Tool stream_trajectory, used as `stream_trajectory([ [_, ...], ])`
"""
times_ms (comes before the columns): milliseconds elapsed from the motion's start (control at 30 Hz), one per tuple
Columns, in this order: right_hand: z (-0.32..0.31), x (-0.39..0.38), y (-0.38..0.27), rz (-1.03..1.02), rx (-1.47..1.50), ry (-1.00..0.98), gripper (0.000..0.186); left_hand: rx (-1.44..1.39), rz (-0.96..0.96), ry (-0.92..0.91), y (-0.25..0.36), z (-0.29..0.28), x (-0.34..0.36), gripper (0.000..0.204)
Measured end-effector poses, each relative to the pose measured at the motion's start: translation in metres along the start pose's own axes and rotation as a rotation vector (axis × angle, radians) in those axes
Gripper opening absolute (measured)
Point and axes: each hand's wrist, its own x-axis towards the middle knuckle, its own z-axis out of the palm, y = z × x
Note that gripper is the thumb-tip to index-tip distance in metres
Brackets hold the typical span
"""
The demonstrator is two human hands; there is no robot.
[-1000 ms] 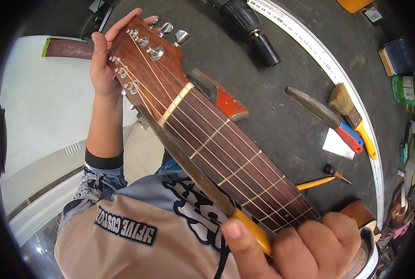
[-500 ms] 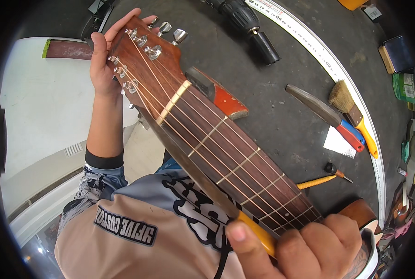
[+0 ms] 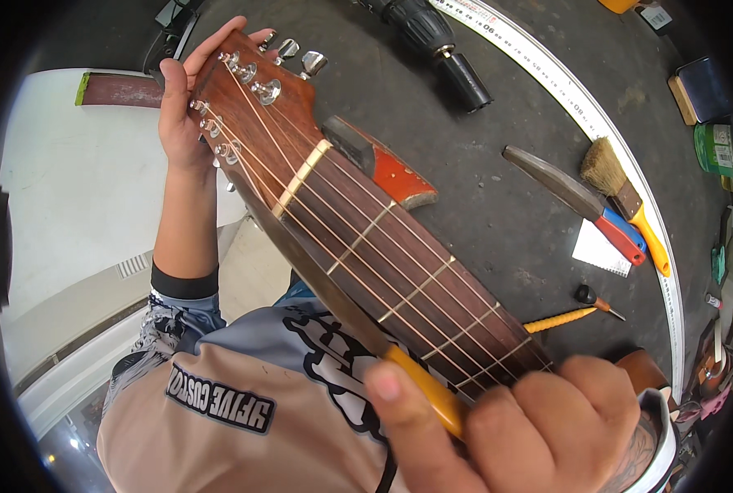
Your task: Repairing and adjusting the nut and frets of a small acoustic guitar.
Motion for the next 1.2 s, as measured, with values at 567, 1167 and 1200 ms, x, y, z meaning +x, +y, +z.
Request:
stream_trajectory([
  [567,0.016,0.023,-0.009,0.113,-0.041,0.192,0.04,0.053,-0.015,0.056,0.001,0.004,-0.002,0.085],
  [1167,0.013,0.017,0.007,-0.119,-0.1,0.167,0.049,0.014,-0.02,0.046,0.0,0.003,-0.001,0.085],
  [1200,0.004,0.011,0.003,-0.053,-0.04,0.056,0.048,0.011,-0.021,0.05,0.001,0.003,-0.002,0.085],
])
